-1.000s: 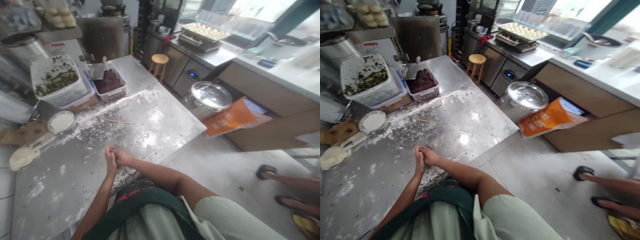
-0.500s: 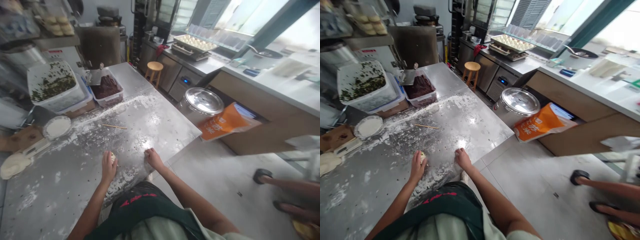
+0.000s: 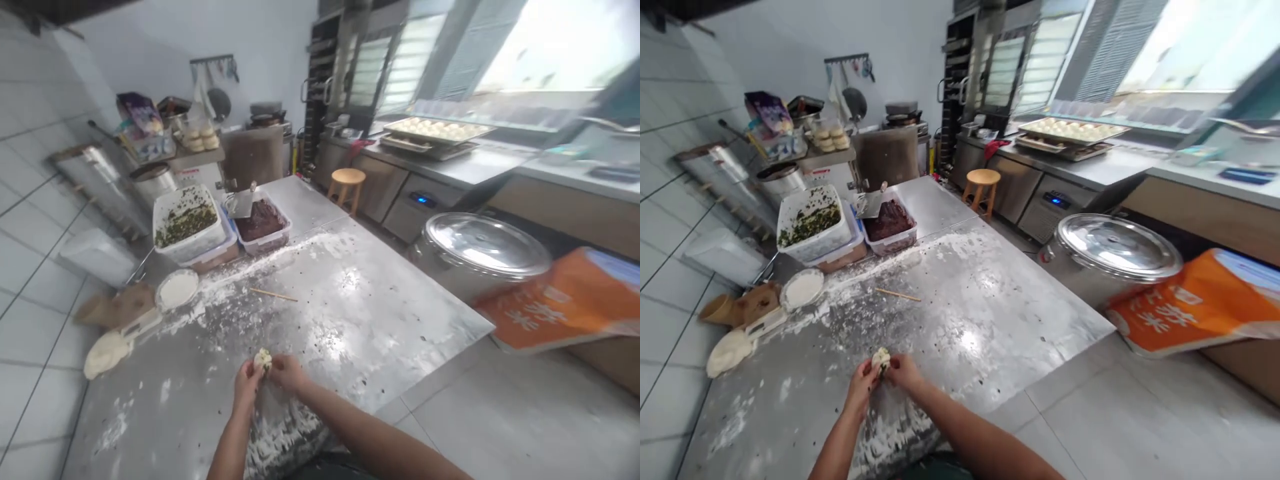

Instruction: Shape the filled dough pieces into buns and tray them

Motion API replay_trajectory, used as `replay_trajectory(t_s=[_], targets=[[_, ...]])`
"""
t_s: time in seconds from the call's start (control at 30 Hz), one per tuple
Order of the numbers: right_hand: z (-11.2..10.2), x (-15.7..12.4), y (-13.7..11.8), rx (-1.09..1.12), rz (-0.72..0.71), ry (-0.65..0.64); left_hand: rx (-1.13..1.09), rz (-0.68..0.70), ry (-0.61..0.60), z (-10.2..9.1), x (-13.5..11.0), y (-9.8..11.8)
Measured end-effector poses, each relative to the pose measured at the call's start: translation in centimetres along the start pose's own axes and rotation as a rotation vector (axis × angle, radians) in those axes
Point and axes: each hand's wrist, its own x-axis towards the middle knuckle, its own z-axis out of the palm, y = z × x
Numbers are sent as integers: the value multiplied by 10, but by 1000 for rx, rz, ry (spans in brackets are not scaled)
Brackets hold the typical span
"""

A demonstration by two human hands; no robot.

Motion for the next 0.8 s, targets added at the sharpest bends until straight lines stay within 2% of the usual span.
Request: replay_trajectory(t_s=[0.1,0.17,0.23,0.3,0.4,0.5,0.67,0.8], targets=[[-10,-9,-8,185,-65,-6,-177,-60,-32,11,-7,8],[-26,-21,-17,273,-101,10,-259,-105,-82,24,-16,19],[-52,-36,-28,319,-124,21,-361,-155,-144,45,-27,32],[-88,-55,-36,352,-148,52,-471,-203,-201,74,-39,42],[-155,-92,-40,363,-226,159,-592,-270,-246,129,-56,48],[-234,-142,-29,302,-305,237,-685,-275,-273,191,-73,45],[-376,-230,10,237,-234,309,-745,-193,-269,297,-107,36],[-468,-268,19,233,-216,375,-769,-119,-279,375,-130,37]])
